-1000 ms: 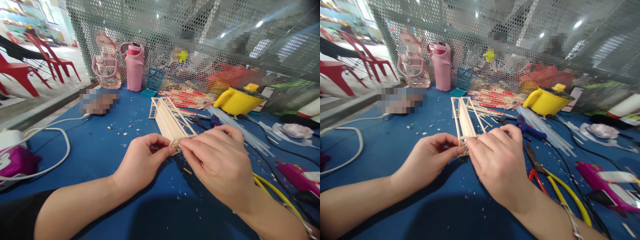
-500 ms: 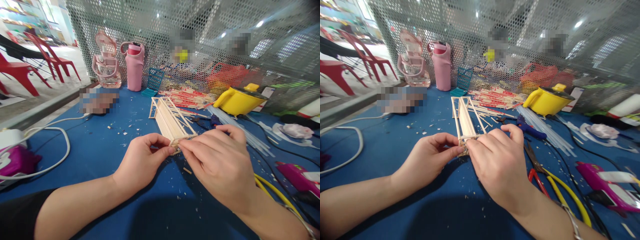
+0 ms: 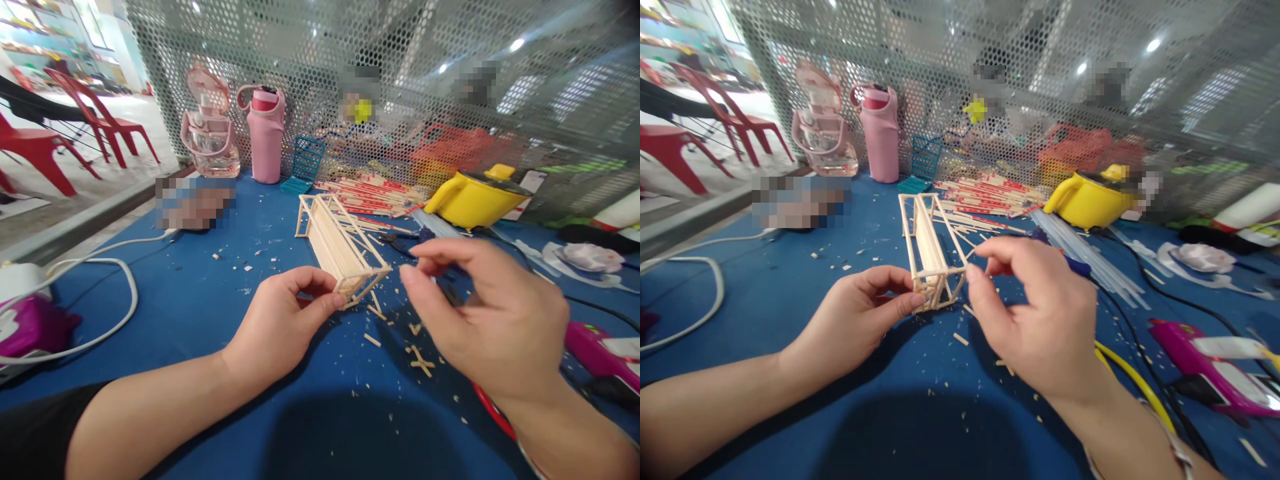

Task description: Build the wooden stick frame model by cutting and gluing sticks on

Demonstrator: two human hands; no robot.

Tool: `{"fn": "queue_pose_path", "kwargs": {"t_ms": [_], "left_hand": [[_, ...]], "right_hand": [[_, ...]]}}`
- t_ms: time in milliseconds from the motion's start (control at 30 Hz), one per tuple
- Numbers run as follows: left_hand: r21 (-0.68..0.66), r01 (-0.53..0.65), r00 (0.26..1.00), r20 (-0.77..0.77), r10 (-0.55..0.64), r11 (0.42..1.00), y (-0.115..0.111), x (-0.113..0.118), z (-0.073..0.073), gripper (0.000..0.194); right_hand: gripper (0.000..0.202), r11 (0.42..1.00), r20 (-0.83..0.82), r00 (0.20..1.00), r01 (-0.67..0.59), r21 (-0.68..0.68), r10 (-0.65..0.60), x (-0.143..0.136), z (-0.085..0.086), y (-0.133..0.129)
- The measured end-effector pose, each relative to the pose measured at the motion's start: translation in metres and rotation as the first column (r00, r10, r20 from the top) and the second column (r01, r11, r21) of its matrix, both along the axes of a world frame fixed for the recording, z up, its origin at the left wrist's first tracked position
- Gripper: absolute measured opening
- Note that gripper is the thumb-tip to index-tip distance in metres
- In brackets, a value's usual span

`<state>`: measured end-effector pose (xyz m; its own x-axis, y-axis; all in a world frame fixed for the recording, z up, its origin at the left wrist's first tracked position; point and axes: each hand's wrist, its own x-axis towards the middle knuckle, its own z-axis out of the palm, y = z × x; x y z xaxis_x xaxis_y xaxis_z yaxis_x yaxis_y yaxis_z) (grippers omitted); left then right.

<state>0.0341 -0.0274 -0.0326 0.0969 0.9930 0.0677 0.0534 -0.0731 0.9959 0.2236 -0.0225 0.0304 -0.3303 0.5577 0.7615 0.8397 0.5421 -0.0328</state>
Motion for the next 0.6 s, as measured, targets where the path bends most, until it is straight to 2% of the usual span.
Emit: {"fn": "queue_pose_path", "kwargs": {"t_ms": [67,133,167,233,300,333,400,500,600], "left_hand": [[0.012,-0.004,1.0,-0.029,0.005,1.0,-0.001,-0.001,-0.001,0.016],[0.004,0.013,0.998,-0.067,-0.013,1.0,-0.003,-0.003,-0.002,0.019],[-0.009,0.031,0.996,-0.088,-0.032,0.999,-0.003,-0.004,-0.002,0.021],[-0.028,0.061,0.989,-0.134,-0.064,0.998,-0.003,-0.005,-0.003,0.021],[-0.03,0.065,0.982,-0.177,-0.069,0.997,-0.002,-0.006,-0.004,0.018],[-0.028,0.062,0.979,-0.192,-0.066,0.998,-0.001,-0.006,-0.004,0.017],[-0.027,0.055,0.976,-0.212,-0.06,0.998,-0.001,-0.005,-0.003,0.017],[-0.034,0.049,0.974,-0.22,-0.056,0.998,-0.002,-0.004,-0.002,0.018],[-0.039,0.044,0.979,-0.199,-0.05,0.998,-0.002,-0.004,-0.001,0.017]], "right_hand": [[0.005,0.991,0.011,0.994,0.113,-0.066,-0.113,0.009,0.007,0.004],[0.009,0.954,0.144,0.979,0.175,-0.242,-0.143,0.02,0.012,0.01],[0.011,0.911,0.238,0.964,0.198,-0.361,-0.115,0.026,0.013,0.012],[0.015,0.783,0.384,0.923,0.237,-0.575,0.003,0.037,0.012,0.014],[0.019,0.675,0.437,0.895,0.265,-0.689,0.095,0.045,0.006,0.013],[0.02,0.647,0.434,0.894,0.265,-0.715,0.113,0.047,0.002,0.011],[0.019,0.637,0.396,0.908,0.223,-0.738,0.14,0.046,-0.005,0.008],[0.018,0.675,0.343,0.921,0.134,-0.725,0.185,0.035,-0.016,0.009],[0.021,0.711,0.359,0.917,0.133,-0.691,0.177,0.024,-0.026,0.015]]}}
